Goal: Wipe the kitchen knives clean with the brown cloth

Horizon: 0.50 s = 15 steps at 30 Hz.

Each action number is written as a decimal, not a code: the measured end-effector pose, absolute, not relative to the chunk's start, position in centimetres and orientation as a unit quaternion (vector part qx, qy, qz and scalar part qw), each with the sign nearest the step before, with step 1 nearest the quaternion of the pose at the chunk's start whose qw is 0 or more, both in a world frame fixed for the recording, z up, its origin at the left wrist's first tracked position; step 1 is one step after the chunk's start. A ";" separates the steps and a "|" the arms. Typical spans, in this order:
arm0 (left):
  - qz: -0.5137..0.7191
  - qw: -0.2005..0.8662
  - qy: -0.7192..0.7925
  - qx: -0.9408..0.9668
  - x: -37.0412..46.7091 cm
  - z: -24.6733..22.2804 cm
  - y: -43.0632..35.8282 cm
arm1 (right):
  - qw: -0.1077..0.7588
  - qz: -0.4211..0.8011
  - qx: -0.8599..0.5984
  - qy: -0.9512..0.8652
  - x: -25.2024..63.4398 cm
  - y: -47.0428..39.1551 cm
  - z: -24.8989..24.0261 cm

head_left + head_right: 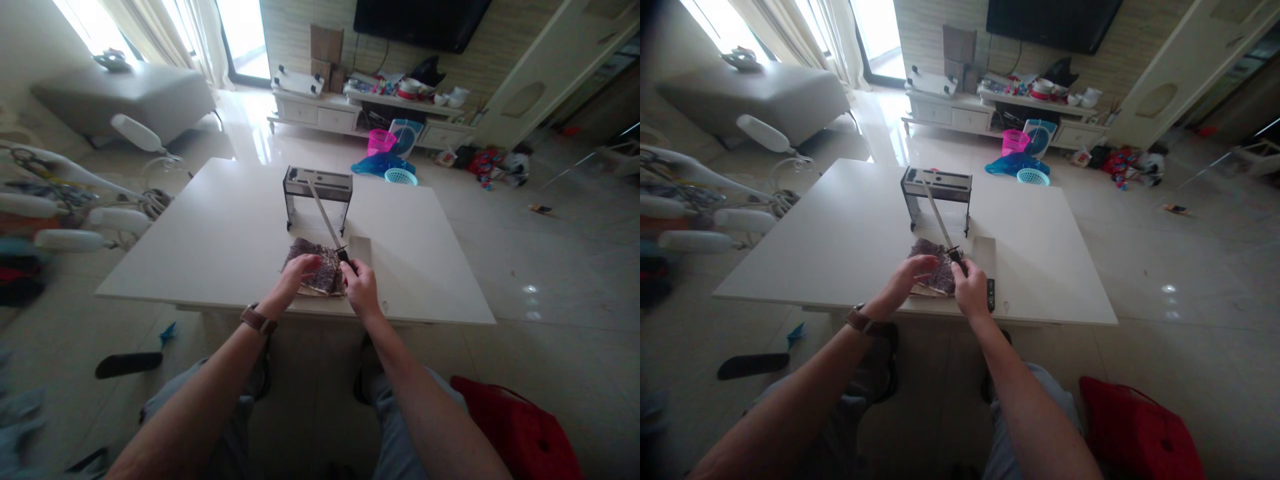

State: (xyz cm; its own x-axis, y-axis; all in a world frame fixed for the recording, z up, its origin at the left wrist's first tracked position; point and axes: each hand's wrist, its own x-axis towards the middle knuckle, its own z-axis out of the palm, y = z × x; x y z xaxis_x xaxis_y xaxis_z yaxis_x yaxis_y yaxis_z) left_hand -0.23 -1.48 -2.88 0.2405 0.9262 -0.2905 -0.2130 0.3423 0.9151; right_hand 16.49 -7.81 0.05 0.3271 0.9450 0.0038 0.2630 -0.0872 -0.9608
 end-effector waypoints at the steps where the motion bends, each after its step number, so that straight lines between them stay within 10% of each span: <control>1: 0.402 0.723 0.409 0.385 0.7 -2.5 -2.8 | 0.477 0.338 -0.651 -0.484 15.8 -7.8 -0.2; 15: 0.530 0.647 0.461 0.296 -0.4 -3.3 -4.8 | 0.341 0.360 -0.579 -0.647 11.5 -7.3 -1.3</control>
